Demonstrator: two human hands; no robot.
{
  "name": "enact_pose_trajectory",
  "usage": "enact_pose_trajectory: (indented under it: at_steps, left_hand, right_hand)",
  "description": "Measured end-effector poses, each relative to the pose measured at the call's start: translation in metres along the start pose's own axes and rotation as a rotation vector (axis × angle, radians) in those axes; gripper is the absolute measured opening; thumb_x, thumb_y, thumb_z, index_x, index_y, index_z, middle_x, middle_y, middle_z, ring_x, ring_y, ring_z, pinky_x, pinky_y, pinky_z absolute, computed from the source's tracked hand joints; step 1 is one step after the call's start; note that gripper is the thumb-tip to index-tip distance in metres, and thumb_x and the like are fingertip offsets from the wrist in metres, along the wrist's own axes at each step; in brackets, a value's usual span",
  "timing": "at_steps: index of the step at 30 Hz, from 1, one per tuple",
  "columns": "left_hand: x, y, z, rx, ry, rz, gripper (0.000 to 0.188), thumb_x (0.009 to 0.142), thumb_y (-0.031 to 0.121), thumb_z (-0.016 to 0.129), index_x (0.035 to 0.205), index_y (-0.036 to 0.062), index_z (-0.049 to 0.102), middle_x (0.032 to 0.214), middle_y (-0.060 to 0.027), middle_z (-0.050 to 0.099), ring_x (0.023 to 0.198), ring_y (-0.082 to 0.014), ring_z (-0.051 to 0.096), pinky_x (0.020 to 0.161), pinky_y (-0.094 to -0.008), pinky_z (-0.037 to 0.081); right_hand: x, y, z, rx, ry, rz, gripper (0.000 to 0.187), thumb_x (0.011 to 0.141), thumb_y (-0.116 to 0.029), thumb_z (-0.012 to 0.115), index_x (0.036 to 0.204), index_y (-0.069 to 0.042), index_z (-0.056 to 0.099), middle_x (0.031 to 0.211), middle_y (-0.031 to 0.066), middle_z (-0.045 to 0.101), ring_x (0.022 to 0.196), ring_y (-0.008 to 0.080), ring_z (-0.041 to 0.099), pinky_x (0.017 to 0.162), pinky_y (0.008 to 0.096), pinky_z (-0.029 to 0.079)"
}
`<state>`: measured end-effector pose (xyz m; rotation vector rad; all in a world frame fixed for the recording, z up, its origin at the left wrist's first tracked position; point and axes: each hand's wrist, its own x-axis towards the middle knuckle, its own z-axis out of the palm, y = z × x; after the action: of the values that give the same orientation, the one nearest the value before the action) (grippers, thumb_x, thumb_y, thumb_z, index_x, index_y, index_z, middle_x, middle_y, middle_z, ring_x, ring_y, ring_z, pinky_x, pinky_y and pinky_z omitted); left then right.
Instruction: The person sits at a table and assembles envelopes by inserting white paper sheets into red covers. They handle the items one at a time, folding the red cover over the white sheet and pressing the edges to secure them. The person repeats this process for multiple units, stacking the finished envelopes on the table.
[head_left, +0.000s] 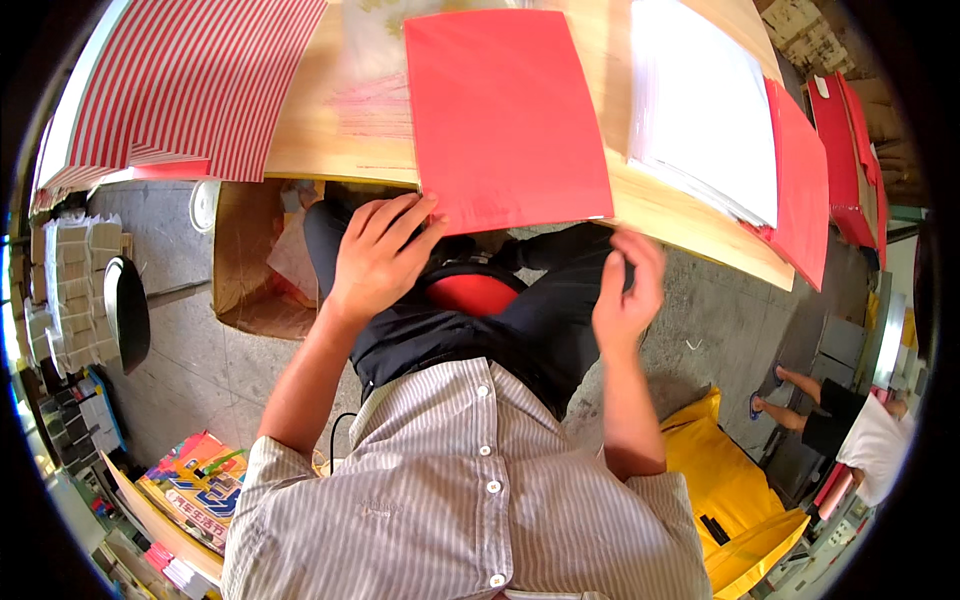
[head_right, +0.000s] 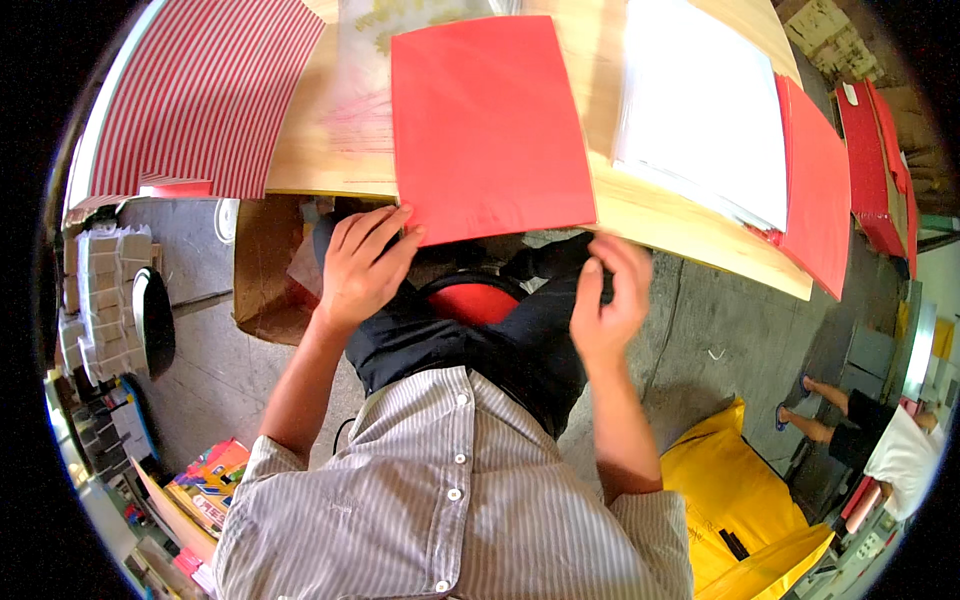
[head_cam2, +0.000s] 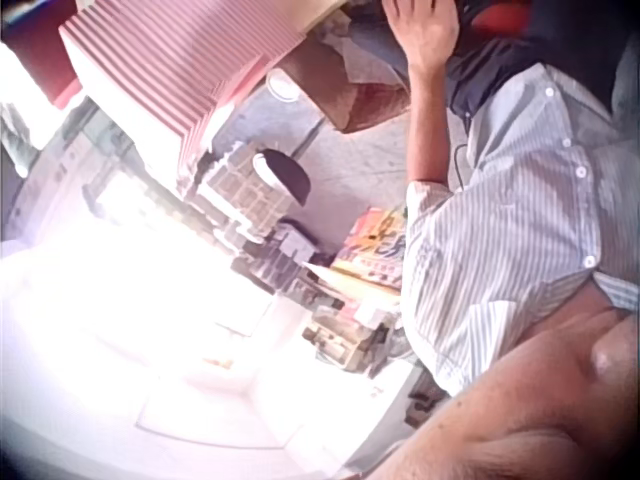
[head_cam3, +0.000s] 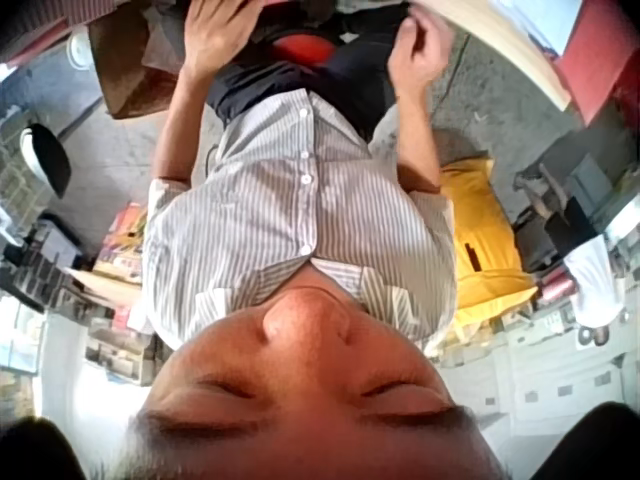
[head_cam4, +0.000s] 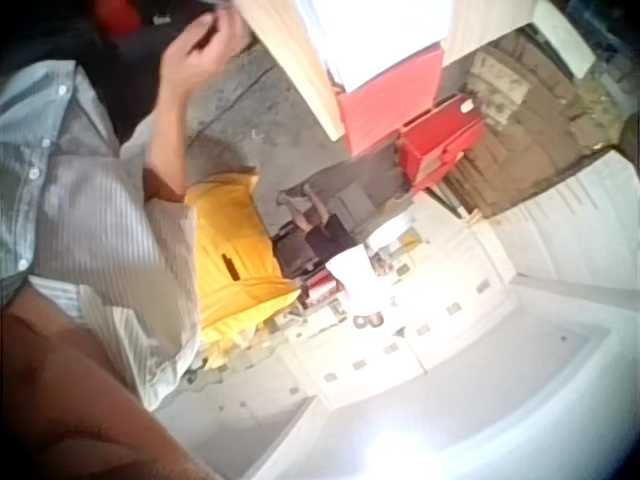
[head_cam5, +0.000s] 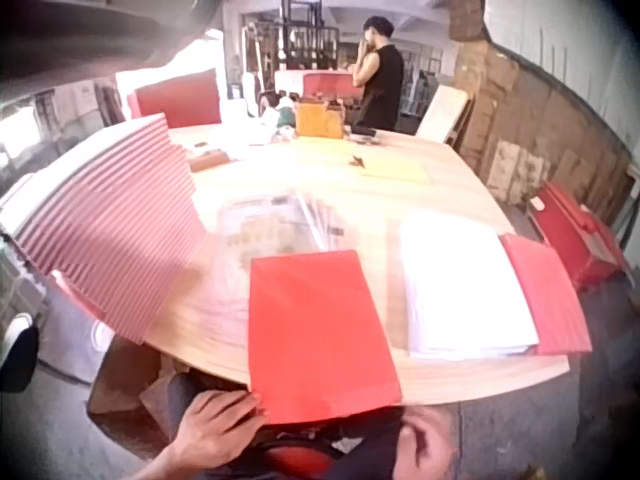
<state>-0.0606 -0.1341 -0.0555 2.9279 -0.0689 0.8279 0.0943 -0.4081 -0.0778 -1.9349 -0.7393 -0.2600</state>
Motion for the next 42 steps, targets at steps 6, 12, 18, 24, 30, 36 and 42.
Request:
enact_pose_trajectory:
  at_steps: [6, 12, 18, 24, 30, 36, 42]
  left_hand:
    - [0.014, 0.007, 0.013, -0.029, 0.121, 0.062, 0.024, 0.076, 0.007, 0.068, 0.099, 0.0073, 0.074, 0.11, -0.0037, 0.073, 0.104, -0.0196, 0.066, 0.092, -0.0371, 0.049]
    - [0.03, 0.007, 0.002, -0.047, 0.224, 0.13, 0.017, 0.075, 0.005, 0.07, 0.091, 0.0069, 0.075, 0.101, -0.0029, 0.076, 0.097, -0.0183, 0.07, 0.087, -0.0362, 0.051]
    - [0.029, 0.011, -0.004, -0.056, 0.271, 0.164, 0.017, 0.078, 0.003, 0.069, 0.093, 0.0078, 0.075, 0.104, -0.004, 0.076, 0.101, -0.0183, 0.07, 0.087, -0.036, 0.051]
    - [0.026, 0.016, -0.024, -0.139, 0.316, 0.21, 0.012, 0.092, 0.012, 0.068, 0.101, 0.0044, 0.069, 0.11, -0.0111, 0.074, 0.104, -0.0272, 0.069, 0.09, -0.0416, 0.05]
    - [0.003, 0.0, -0.008, -0.168, 0.262, 0.092, 0.02, 0.092, 0.011, 0.065, 0.11, 0.0011, 0.067, 0.121, -0.0156, 0.07, 0.107, -0.0323, 0.065, 0.091, -0.0455, 0.048]
    - [-0.01, 0.003, -0.008, -0.202, 0.149, -0.006, 0.027, 0.085, 0.001, 0.066, 0.112, -0.0006, 0.067, 0.121, -0.0157, 0.069, 0.103, -0.0331, 0.065, 0.091, -0.0454, 0.048]
    - [-0.02, 0.001, -0.011, -0.217, 0.105, -0.106, 0.026, 0.083, -0.002, 0.066, 0.109, 0.0005, 0.069, 0.118, -0.0133, 0.07, 0.1, -0.032, 0.066, 0.091, -0.0438, 0.049]
  right_hand:
    - [-0.022, -0.028, 0.051, 0.942, -0.36, 0.774, 0.035, 0.103, -0.025, 0.06, 0.124, 0.002, 0.061, 0.121, 0.0132, 0.068, 0.107, 0.0228, 0.067, 0.091, 0.0331, 0.052]
    - [0.028, -0.053, 0.062, 1.281, -0.246, 1.026, 0.035, 0.102, -0.029, 0.061, 0.116, 0.003, 0.061, 0.111, 0.0169, 0.071, 0.095, 0.0286, 0.073, 0.08, 0.0401, 0.061]
    - [0.043, -0.072, 0.069, 1.159, -0.091, 0.899, 0.018, 0.101, -0.008, 0.057, 0.114, 0.003, 0.062, 0.103, 0.0121, 0.072, 0.083, 0.0206, 0.073, 0.068, 0.0327, 0.063]
    - [0.064, -0.078, 0.022, 1.11, -0.064, 0.689, 0.013, 0.098, -0.004, 0.062, 0.107, 0.004, 0.066, 0.095, 0.0081, 0.072, 0.079, 0.0141, 0.07, 0.067, 0.0286, 0.06]
    - [0.081, -0.051, -0.074, 1.167, 0.209, 0.511, 0.015, 0.093, -0.003, 0.069, 0.107, 0.001, 0.068, 0.099, 0.0071, 0.073, 0.086, 0.0136, 0.069, 0.078, 0.0305, 0.058]
    - [0.109, 0.005, -0.187, 1.009, 0.604, 0.386, 0.016, 0.093, -0.004, 0.067, 0.108, -0.004, 0.064, 0.098, 0.0084, 0.071, 0.085, 0.0194, 0.071, 0.07, 0.0357, 0.061]
    - [0.112, 0.09, -0.248, 0.87, 0.593, 0.486, 0.018, 0.095, -0.009, 0.066, 0.111, -0.003, 0.062, 0.101, 0.0094, 0.07, 0.085, 0.0235, 0.071, 0.073, 0.0395, 0.059]
